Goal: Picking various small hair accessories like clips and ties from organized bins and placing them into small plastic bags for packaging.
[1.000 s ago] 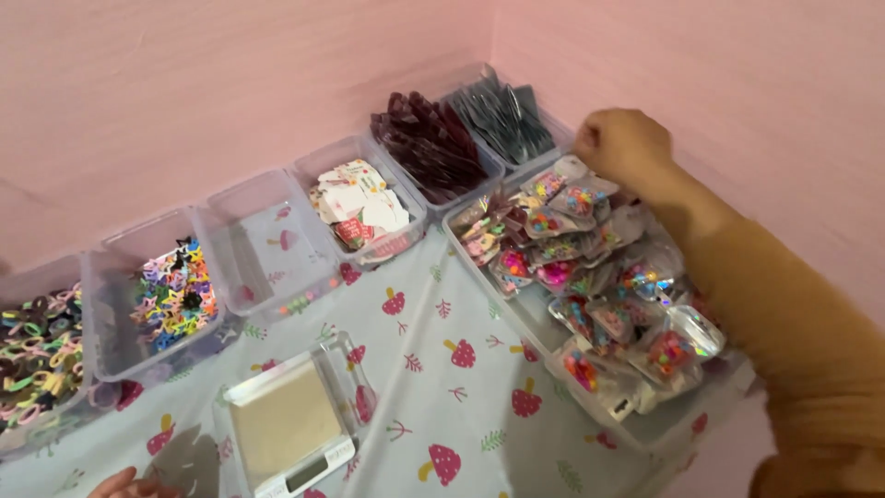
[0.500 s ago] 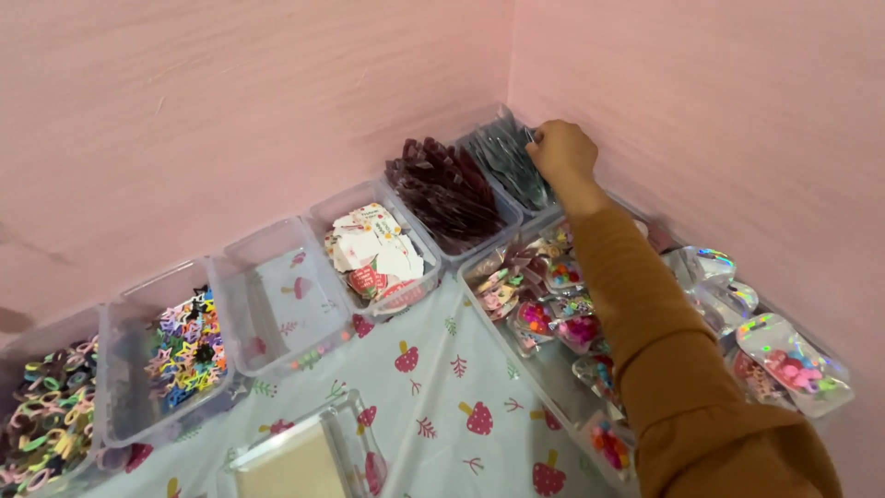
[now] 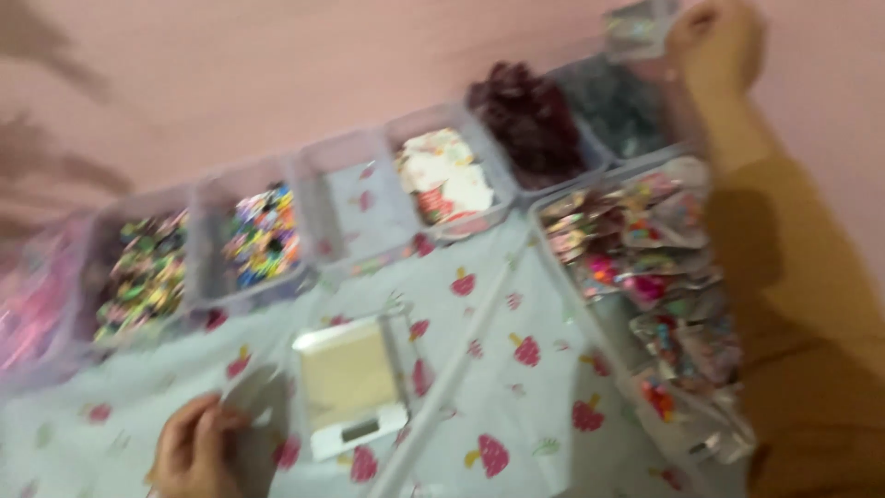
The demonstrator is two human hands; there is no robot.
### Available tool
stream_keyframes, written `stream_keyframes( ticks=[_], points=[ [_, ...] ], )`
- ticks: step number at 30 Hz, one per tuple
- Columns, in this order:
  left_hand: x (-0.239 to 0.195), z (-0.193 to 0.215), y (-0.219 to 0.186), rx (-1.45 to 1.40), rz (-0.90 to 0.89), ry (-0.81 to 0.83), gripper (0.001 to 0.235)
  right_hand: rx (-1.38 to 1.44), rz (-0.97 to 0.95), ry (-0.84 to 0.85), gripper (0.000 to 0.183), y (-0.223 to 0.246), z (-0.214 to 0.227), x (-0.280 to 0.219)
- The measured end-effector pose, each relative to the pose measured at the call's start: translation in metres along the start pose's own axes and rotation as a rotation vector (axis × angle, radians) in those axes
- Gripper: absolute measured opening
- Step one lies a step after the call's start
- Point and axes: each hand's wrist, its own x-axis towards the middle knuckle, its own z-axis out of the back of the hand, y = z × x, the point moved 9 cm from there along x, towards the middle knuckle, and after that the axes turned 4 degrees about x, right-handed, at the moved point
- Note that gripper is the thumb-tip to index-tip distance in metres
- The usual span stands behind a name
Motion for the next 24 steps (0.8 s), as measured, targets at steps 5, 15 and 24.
stream_keyframes(
  ticks=[5, 15, 24],
  points=[
    [0.014, -0.028, -0.052, 0.037, -0.075, 0.175, 0.019, 0.648, -0.120, 0.198, 0.010, 0.113, 0.045, -0.021],
    [0.009, -0.166, -0.226, 0.438, -1.004, 0.429, 0.057, 1.064, -0.196, 1.028, 0.007, 0.391, 0.136, -0.185],
    [0.039, -0.253, -0.197, 0.655, -1.116, 0.344, 0.105, 1.102, -0.196, 1.094, 0.012, 0.404, 0.117, -0.226]
  ],
)
